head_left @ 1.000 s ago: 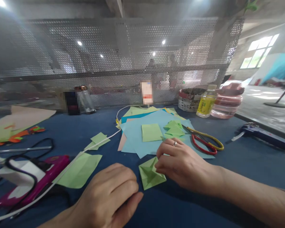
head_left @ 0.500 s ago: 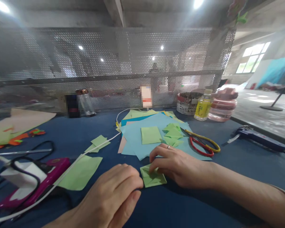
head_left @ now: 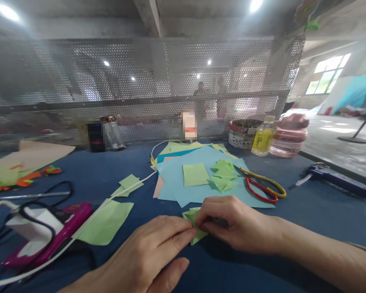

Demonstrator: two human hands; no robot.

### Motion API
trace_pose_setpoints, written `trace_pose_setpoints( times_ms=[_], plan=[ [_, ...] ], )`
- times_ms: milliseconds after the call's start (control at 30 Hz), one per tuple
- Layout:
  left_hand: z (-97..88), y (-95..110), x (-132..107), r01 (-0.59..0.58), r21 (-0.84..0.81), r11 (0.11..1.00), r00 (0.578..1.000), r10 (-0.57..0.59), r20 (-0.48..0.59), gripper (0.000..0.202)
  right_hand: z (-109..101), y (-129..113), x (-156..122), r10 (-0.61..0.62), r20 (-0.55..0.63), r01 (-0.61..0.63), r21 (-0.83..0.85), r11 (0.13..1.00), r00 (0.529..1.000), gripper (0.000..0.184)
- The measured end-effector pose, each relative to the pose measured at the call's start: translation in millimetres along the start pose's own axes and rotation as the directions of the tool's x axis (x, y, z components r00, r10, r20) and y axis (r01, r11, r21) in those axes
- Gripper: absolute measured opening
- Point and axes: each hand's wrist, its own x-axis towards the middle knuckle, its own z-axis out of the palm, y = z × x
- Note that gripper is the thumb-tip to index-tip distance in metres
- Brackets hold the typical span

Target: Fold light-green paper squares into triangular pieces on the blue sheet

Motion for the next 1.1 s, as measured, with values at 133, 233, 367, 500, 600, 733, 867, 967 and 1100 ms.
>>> trace_pose_setpoints(
  times_ms=[133, 233, 367, 500, 600, 733, 867, 967, 1100],
  plan=[
    [3.5, -3, -2, 0.004, -0.006, 1.000, 1.000, -0.004, -0.021, 0.033, 4, 0, -1, 0.028, 0.016, -0.028, 0.035, 0.999, 0.999, 0.015],
    [4.5, -5, -1, -0.006, -0.003, 1.000, 0.999, 0.006, -0.044, 0.029, 4, 0, -1, 0.028, 0.038, -0.029, 0.044, 0.999, 0.999, 0.016],
    [-0.9, -3, 3, 0.003, 0.020, 1.000, 1.000, -0.003, -0.018, 0.026, 2, 0, -1, 0.021, 0.053, -0.023, 0.040, 0.999, 0.998, 0.016],
    [-2.1, -3, 4, -0.024, 0.033, 0.999, 1.000, 0.024, 0.006, 0.026, 0, 0, 0, -0.013, 0.044, 0.011, 0.029, 1.000, 0.999, 0.017],
    [3.6, -6, 2, -0.066, 0.006, 0.998, 0.995, 0.067, -0.079, 0.027, 0, 1, 0, -0.026, 0.046, 0.025, 0.025, 0.999, 0.999, 0.019],
    [4.3, -7, 2, -0.059, -0.015, 0.998, 0.996, 0.058, -0.061, 0.027, -1, 3, -1, -0.045, 0.060, 0.043, 0.038, 0.998, 0.997, 0.022],
    [-4.2, -2, 5, -0.010, 0.012, 1.000, 0.999, 0.009, 0.034, 0.027, -1, 6, -2, -0.070, 0.075, 0.066, 0.052, 0.996, 0.995, 0.025],
    [-6.4, -1, 5, -0.003, 0.028, 1.000, 0.999, 0.002, 0.036, 0.026, -1, 8, -2, -0.088, 0.079, 0.084, 0.055, 0.995, 0.993, 0.025],
    [-3.4, -3, 3, -0.003, 0.038, 0.999, 1.000, 0.002, 0.023, 0.026, 0, 10, -3, -0.102, 0.065, 0.099, 0.043, 0.994, 0.993, 0.023]
  ],
)
